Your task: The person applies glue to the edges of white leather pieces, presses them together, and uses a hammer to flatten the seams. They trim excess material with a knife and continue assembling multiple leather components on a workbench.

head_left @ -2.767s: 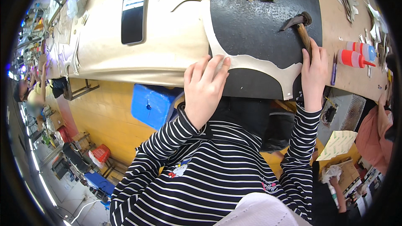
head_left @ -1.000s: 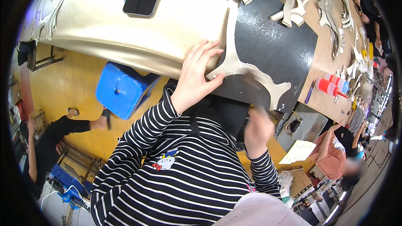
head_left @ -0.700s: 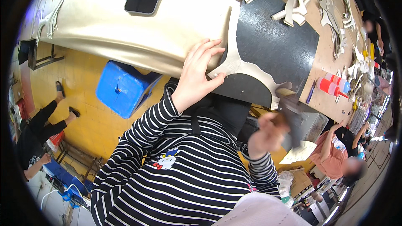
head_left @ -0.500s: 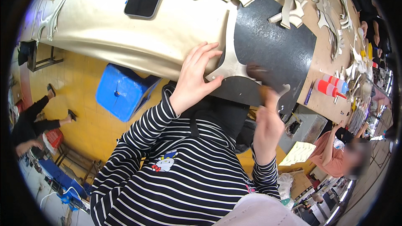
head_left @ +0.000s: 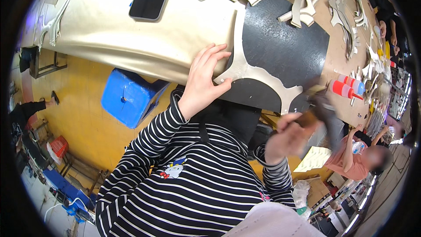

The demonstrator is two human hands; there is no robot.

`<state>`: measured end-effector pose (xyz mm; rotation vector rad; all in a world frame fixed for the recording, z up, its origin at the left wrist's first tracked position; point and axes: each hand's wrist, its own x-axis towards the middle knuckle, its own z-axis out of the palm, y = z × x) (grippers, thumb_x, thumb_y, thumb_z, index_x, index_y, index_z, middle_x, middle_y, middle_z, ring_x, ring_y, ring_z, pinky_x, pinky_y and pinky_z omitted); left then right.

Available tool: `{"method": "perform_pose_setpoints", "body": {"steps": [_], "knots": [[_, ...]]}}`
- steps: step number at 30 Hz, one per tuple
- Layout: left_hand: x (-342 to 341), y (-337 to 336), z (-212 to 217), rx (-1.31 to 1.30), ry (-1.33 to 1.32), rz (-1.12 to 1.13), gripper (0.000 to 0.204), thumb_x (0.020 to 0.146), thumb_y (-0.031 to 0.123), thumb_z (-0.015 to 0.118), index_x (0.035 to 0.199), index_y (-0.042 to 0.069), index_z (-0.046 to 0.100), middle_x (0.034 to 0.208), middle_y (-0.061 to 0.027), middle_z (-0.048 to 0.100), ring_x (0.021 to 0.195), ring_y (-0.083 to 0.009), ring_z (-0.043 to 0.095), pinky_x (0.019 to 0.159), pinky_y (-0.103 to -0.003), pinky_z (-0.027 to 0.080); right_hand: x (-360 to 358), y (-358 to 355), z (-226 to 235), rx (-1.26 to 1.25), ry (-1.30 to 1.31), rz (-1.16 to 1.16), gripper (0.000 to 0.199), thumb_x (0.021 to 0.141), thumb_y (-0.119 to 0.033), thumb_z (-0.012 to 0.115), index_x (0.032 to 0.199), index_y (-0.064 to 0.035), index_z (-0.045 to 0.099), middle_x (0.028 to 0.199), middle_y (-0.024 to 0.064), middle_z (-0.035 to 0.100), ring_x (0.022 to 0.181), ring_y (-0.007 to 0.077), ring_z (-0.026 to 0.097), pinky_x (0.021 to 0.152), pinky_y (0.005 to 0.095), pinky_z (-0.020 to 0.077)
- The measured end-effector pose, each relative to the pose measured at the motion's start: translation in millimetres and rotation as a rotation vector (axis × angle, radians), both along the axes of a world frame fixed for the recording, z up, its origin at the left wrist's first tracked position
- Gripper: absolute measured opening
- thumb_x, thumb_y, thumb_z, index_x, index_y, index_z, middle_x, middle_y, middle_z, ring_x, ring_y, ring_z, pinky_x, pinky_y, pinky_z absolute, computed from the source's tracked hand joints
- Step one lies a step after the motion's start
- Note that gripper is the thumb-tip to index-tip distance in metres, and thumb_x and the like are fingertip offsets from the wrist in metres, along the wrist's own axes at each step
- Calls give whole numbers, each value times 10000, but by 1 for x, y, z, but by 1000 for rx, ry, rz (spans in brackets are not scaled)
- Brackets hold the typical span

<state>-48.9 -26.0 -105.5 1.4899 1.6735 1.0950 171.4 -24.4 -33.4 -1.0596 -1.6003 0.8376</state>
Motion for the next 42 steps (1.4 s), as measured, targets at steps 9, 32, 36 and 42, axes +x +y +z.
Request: {"method": "perform_pose_setpoints", "body": {"steps": [9, 32, 36, 42], "knots": [[1, -2, 2, -11, -4, 5, 570, 745, 127, 754, 1279, 66, 562, 1439, -115, 513, 1409, -360, 378, 1154, -464, 306, -4, 4, 4, -75, -223, -105, 491, 897, 126, 505, 1373, 12, 548, 983, 227, 723, 672, 302, 674, 600, 372, 526], [1, 0, 0, -10, -7, -6, 574, 747, 111, 743, 1288, 62, 558, 1435, -119, 515, 1399, -357, 383, 1150, -458, 312, -4, 7, 17, 31, -3, -6, 320, 948, 58, 544, 1256, 22, 623, 849, 149, 682, 606, 170, 567, 555, 290, 486], [0, 0, 1, -9, -4, -11, 569, 753, 111, 742, 1289, 61, 558, 1425, -121, 522, 1393, -359, 392, 1148, -455, 314, -14, 8, 12, -268, -788, 147, 317, 946, 0, 599, 1261, 35, 608, 1098, 233, 694, 607, 222, 581, 606, 318, 505], [0, 0, -1, 10, 6, -11, 589, 753, 110, 741, 1306, 44, 548, 1398, -128, 537, 1379, -363, 408, 1141, -453, 324, -3, -9, 26, 22, 6, -53, 165, 979, -68, 563, 1093, 42, 612, 1016, 170, 693, 573, 153, 515, 504, 275, 393]]}}
